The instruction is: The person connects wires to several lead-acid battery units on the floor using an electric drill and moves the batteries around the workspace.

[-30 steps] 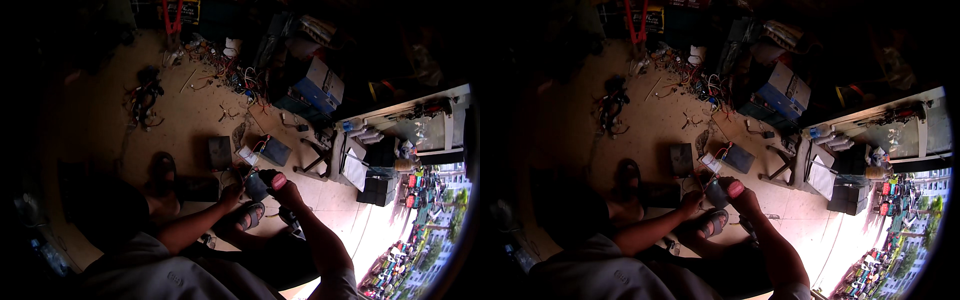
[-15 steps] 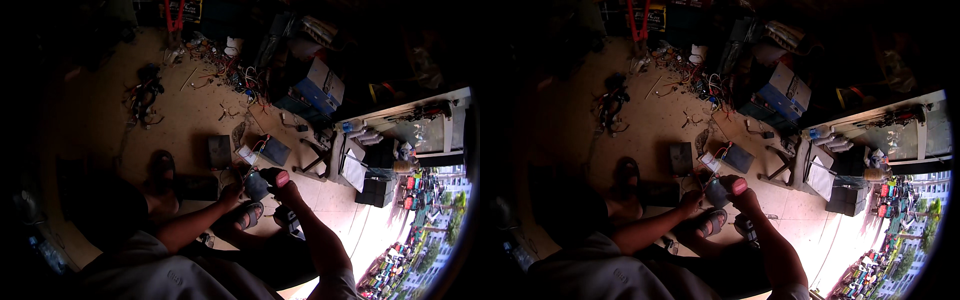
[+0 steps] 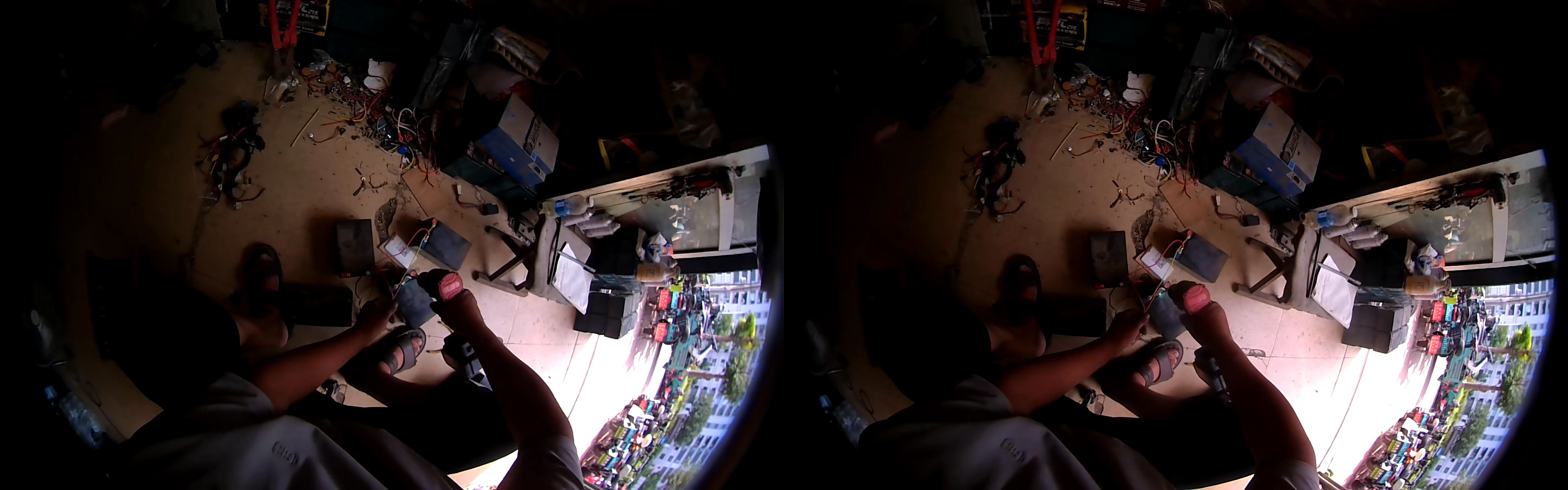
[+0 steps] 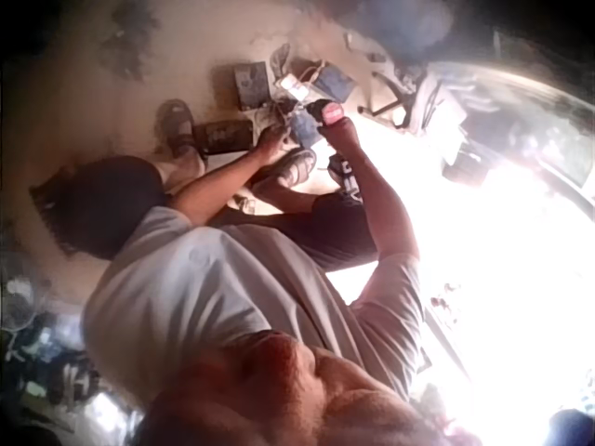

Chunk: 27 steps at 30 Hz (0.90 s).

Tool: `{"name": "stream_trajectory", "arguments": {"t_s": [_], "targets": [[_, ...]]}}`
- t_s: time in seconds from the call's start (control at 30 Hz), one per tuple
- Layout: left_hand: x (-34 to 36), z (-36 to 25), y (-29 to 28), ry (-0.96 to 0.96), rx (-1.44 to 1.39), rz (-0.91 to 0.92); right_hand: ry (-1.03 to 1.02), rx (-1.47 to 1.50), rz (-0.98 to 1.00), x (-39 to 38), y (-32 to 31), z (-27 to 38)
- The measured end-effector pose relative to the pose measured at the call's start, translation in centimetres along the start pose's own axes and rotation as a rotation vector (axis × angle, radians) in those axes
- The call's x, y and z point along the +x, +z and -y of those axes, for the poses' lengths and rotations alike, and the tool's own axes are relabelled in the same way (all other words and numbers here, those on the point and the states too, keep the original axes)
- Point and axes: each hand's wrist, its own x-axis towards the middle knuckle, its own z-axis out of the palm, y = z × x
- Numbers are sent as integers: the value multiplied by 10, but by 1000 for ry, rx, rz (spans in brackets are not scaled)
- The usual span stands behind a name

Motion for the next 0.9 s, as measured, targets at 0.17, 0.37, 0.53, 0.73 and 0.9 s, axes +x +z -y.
{"name": "stream_trajectory", "arguments": {"t_s": [0.17,0.37,0.53,0.73,0.9], "targets": [[2,4,-3,0,-5,14,254,149,66,-7,-12,32],[5,11,-4,-11,-51,8,448,335,44,-13,-24,52],[2,-1,-2,-96,-90,-17,406,211,37,-19,-30,60],[3,4,-1,-32,55,-30,211,145,-4,-17,-14,23],[4,2,-2,-85,99,-41,147,154,20,-14,-7,13]]}}
